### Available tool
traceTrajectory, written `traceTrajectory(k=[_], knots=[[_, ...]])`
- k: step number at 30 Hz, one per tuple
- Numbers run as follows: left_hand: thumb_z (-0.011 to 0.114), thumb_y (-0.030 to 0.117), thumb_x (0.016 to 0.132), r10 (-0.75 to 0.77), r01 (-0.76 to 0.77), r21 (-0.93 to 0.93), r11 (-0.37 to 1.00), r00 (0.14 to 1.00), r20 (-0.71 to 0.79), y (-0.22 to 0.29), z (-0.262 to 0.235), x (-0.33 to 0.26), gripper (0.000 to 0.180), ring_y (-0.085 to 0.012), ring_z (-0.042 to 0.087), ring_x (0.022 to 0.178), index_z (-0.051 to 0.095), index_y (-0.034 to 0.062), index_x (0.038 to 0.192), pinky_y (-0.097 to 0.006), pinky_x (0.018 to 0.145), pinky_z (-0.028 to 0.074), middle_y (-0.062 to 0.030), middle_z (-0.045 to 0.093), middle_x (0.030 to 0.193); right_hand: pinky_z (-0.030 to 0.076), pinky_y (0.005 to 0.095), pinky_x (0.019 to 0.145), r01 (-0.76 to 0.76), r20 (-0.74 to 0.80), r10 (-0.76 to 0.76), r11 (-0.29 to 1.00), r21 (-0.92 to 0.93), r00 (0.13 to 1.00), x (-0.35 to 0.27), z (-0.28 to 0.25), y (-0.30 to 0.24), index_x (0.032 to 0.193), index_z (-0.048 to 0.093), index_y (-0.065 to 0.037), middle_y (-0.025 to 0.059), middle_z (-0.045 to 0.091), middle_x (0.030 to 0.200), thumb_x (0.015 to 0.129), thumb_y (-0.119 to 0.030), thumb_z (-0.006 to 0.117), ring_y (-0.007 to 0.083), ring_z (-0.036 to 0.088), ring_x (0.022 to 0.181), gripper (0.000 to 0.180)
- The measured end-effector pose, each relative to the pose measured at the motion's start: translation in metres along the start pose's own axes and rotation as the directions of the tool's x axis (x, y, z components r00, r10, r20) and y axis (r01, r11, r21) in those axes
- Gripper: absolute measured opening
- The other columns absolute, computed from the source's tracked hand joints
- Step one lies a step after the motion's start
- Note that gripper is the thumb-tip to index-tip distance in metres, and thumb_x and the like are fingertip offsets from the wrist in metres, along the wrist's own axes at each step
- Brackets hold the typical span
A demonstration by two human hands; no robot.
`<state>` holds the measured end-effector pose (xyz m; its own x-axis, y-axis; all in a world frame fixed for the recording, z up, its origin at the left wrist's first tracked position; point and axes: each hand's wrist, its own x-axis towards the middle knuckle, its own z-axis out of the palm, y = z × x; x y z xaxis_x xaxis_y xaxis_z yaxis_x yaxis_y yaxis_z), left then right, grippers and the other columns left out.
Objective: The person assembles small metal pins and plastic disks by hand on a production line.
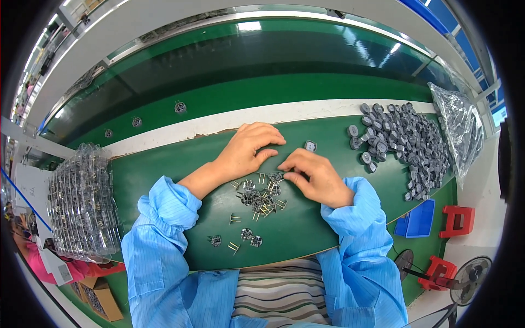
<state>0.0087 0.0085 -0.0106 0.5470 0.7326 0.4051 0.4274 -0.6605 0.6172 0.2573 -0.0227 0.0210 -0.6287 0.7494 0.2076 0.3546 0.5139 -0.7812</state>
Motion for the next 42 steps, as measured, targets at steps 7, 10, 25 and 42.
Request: traceTrajectory(k=[7, 10, 25, 42], knots=[[0.070, 0.002, 0.091, -0.080, 0.051, -0.191, 0.980, 0.986, -0.149, 0.004, -0.009, 0.003, 0.032, -0.0337, 0.064, 0.115, 0.070, 0.0080, 0.122, -0.044, 0.101, 0.048, -0.0135, 0.063, 0.126, 0.048, 0.0448, 0.093, 0.134, 0.127, -0.122, 0.987, -0.092, 0.984, 0.001, 0.008, -0.006, 0.119, 0.071, -0.007, 0.0097, 0.065, 0.116, 0.087, 0.001, 0.073, 0.0330, 0.060, 0.110, 0.033], [0.071, 0.003, 0.088, -0.085, 0.082, -0.032, 0.996, 0.993, -0.077, 0.007, -0.027, 0.002, 0.035, -0.0341, 0.064, 0.106, 0.066, 0.0067, 0.122, -0.044, 0.097, 0.051, -0.0141, 0.060, 0.122, 0.045, 0.0436, 0.089, 0.128, 0.114, -0.112, 0.980, -0.151, 0.987, 0.003, 0.004, -0.007, 0.119, 0.072, -0.008, 0.0087, 0.064, 0.116, 0.086, 0.000, 0.075, 0.0317, 0.059, 0.108, 0.033], [0.080, 0.013, 0.084, 0.006, -0.004, 0.113, 0.994, 1.000, -0.020, 0.007, -0.014, 0.000, 0.039, -0.0325, 0.061, 0.108, 0.062, 0.0071, 0.119, -0.044, 0.092, 0.044, -0.0108, 0.062, 0.114, 0.041, 0.0407, 0.082, 0.194, 0.062, -0.190, 0.979, -0.067, 0.980, 0.003, 0.019, -0.012, 0.089, 0.069, -0.009, 0.0036, 0.066, 0.098, 0.083, -0.013, 0.084, 0.0264, 0.060, 0.096, 0.017], [0.082, 0.021, 0.089, 0.011, -0.009, 0.051, 0.999, 0.999, -0.053, -0.009, -0.002, -0.001, 0.033, -0.0284, 0.062, 0.102, 0.066, 0.0102, 0.115, -0.043, 0.091, 0.046, -0.0063, 0.064, 0.105, 0.046, 0.0362, 0.077, 0.141, -0.031, -0.138, 0.962, 0.232, 0.990, 0.004, 0.022, -0.019, 0.088, 0.076, -0.005, 0.0044, 0.073, 0.090, 0.085, -0.001, 0.078, 0.0208, 0.064, 0.086, 0.005]])
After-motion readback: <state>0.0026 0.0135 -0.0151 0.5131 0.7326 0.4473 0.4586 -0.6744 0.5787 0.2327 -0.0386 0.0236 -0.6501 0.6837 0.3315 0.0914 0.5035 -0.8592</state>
